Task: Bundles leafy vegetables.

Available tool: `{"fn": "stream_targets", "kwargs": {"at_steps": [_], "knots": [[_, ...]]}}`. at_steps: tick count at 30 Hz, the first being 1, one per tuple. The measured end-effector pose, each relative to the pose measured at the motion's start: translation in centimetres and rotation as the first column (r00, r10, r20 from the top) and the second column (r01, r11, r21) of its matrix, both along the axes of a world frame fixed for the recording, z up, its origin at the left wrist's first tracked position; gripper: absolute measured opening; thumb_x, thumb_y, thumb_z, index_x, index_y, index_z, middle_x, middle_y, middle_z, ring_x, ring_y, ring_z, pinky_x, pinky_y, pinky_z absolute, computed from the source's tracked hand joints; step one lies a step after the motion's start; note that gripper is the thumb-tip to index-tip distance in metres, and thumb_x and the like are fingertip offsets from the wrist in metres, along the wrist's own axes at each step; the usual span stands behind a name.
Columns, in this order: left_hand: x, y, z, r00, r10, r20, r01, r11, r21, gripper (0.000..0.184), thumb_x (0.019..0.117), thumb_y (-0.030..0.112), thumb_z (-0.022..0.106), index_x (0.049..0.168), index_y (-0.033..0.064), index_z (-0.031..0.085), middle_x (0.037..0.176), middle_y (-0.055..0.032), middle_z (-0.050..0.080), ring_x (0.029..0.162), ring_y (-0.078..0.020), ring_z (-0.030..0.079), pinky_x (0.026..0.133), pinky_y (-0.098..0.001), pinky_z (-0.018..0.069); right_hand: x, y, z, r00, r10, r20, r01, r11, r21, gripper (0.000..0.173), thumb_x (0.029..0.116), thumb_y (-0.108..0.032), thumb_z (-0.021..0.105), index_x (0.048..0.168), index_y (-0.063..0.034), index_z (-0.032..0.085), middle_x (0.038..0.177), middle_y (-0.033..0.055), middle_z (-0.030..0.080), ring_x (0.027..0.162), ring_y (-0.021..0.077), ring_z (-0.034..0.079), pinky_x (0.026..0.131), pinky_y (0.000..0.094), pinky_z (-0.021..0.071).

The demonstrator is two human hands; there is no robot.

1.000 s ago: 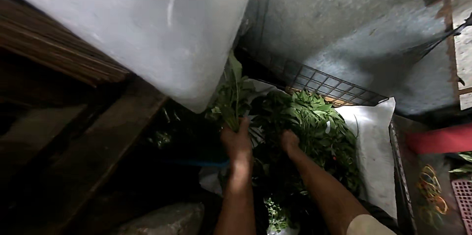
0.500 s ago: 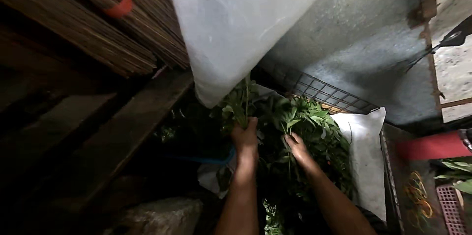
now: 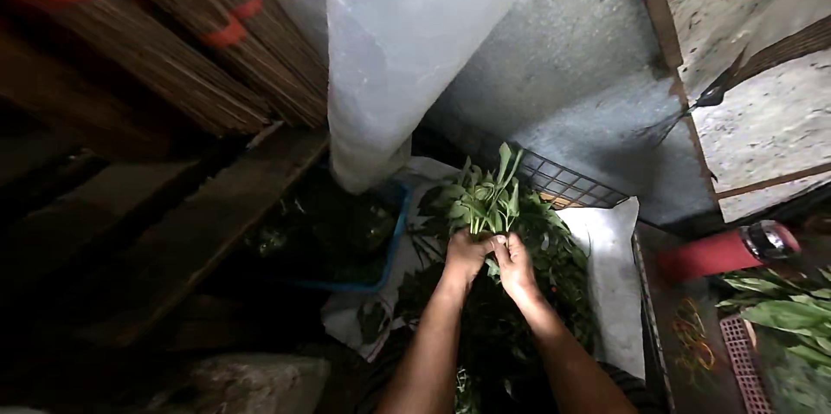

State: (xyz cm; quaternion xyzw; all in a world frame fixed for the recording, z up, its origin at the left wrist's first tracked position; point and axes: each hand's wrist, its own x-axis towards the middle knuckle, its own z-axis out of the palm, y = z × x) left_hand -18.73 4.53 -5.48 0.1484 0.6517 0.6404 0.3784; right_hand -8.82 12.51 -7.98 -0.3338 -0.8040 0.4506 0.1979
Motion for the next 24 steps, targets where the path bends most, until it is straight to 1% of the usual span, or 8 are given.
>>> {"fn": "stream_targets", "kwargs": {"at_steps": [3, 8, 12, 15, 17, 19, 21, 24], "knots": [[0.5, 0.7, -0.4, 1.000, 0.016, -0.014, -0.016, 1.000, -0.016, 0.038, 0.0884, 0.008, 0.079, 0.121, -0.0036, 0.062, 0.107, -0.0156, 0.069, 0.095, -0.0195, 0.068, 0.089, -0.0378, 0.0565, 0.4, -1.5, 1.5, 0.952, 0.059, 0.299, -0.093, 0.991, 0.098, 0.039, 0.1084, -0.017, 0.044, 0.141, -0.0002, 0.057, 0.124, 0.0210, 0.069, 0.119, 0.0312, 0.066, 0.106, 0.0485, 0.0490], [-0.1, 0.3, 0.2, 0.975, 0.220, -0.014, -0.220, 0.975, -0.029, 0.024, 0.0953, 0.010, 0.072, 0.114, -0.0029, 0.066, 0.098, -0.0152, 0.068, 0.086, -0.0199, 0.064, 0.079, -0.0388, 0.0538, 2.7, -2.4, 0.5, 0.900, 0.126, 0.417, -0.157, 0.987, 0.043, 0.038, 0.1114, -0.029, 0.039, 0.121, -0.0003, 0.063, 0.098, 0.0166, 0.068, 0.094, 0.0295, 0.068, 0.088, 0.0476, 0.0540], [-0.8, -0.2, 0.3, 0.938, 0.344, 0.034, -0.344, 0.939, 0.001, 0.025, 0.0954, 0.012, 0.073, 0.115, -0.0007, 0.064, 0.095, -0.0114, 0.065, 0.078, -0.0153, 0.060, 0.071, -0.0332, 0.0525, 5.9, -2.7, -2.5, 0.892, 0.131, 0.433, -0.181, 0.981, 0.075, 0.042, 0.1100, -0.031, 0.041, 0.114, 0.0038, 0.066, 0.095, 0.0208, 0.070, 0.092, 0.0341, 0.070, 0.086, 0.0517, 0.0550], [-0.1, 0.1, 0.0, 0.952, 0.289, 0.104, -0.292, 0.956, 0.013, 0.030, 0.0974, 0.016, 0.071, 0.121, -0.0005, 0.062, 0.099, -0.0118, 0.066, 0.084, -0.0159, 0.062, 0.076, -0.0336, 0.0533, 6.3, -3.2, -2.6, 0.914, 0.121, 0.387, -0.154, 0.986, 0.057, 0.043, 0.1103, -0.031, 0.040, 0.112, 0.0030, 0.065, 0.092, 0.0192, 0.069, 0.089, 0.0326, 0.068, 0.083, 0.0513, 0.0548], [0.4, 0.3, -0.2, 0.957, 0.210, 0.197, -0.225, 0.973, 0.054, 0.025, 0.1042, 0.017, 0.061, 0.120, -0.0025, 0.061, 0.095, -0.0114, 0.071, 0.083, -0.0171, 0.068, 0.077, -0.0324, 0.0571, 5.4, -3.6, -1.7, 0.927, 0.111, 0.360, -0.134, 0.990, 0.041, 0.042, 0.1106, -0.030, 0.039, 0.115, 0.0023, 0.065, 0.094, 0.0195, 0.069, 0.092, 0.0323, 0.069, 0.085, 0.0513, 0.0546], [0.7, 0.5, -0.1, 0.931, 0.163, 0.326, -0.208, 0.972, 0.109, 0.028, 0.1112, 0.020, 0.045, 0.107, -0.0038, 0.059, 0.080, -0.0113, 0.071, 0.069, -0.0188, 0.070, 0.066, -0.0310, 0.0595, 4.5, -4.0, -1.3, 0.945, 0.105, 0.309, -0.129, 0.990, 0.061, 0.040, 0.1105, -0.028, 0.040, 0.114, 0.0028, 0.065, 0.094, 0.0201, 0.070, 0.091, 0.0325, 0.069, 0.085, 0.0511, 0.0544], [0.7, 0.5, 0.3, 0.896, 0.188, 0.402, -0.257, 0.958, 0.125, 0.035, 0.1130, 0.027, 0.038, 0.098, 0.0002, 0.054, 0.063, -0.0061, 0.058, 0.048, -0.0148, 0.059, 0.047, -0.0269, 0.0539, 4.2, -4.2, -1.7, 0.954, 0.124, 0.274, -0.154, 0.984, 0.091, 0.040, 0.1099, -0.026, 0.040, 0.114, 0.0040, 0.066, 0.094, 0.0207, 0.070, 0.091, 0.0328, 0.070, 0.085, 0.0511, 0.0551], [-0.4, -0.2, 0.6, 0.883, 0.334, 0.329, -0.394, 0.909, 0.134, 0.033, 0.1126, 0.030, 0.038, 0.093, 0.0081, 0.052, 0.058, 0.0026, 0.045, 0.044, -0.0070, 0.042, 0.043, -0.0207, 0.0406, 5.1, -4.4, -2.4, 0.871, 0.228, 0.436, -0.253, 0.967, 0.000, 0.043, 0.1113, -0.028, 0.036, 0.122, 0.0037, 0.063, 0.103, 0.0231, 0.069, 0.099, 0.0357, 0.069, 0.091, 0.0526, 0.0536]]}}
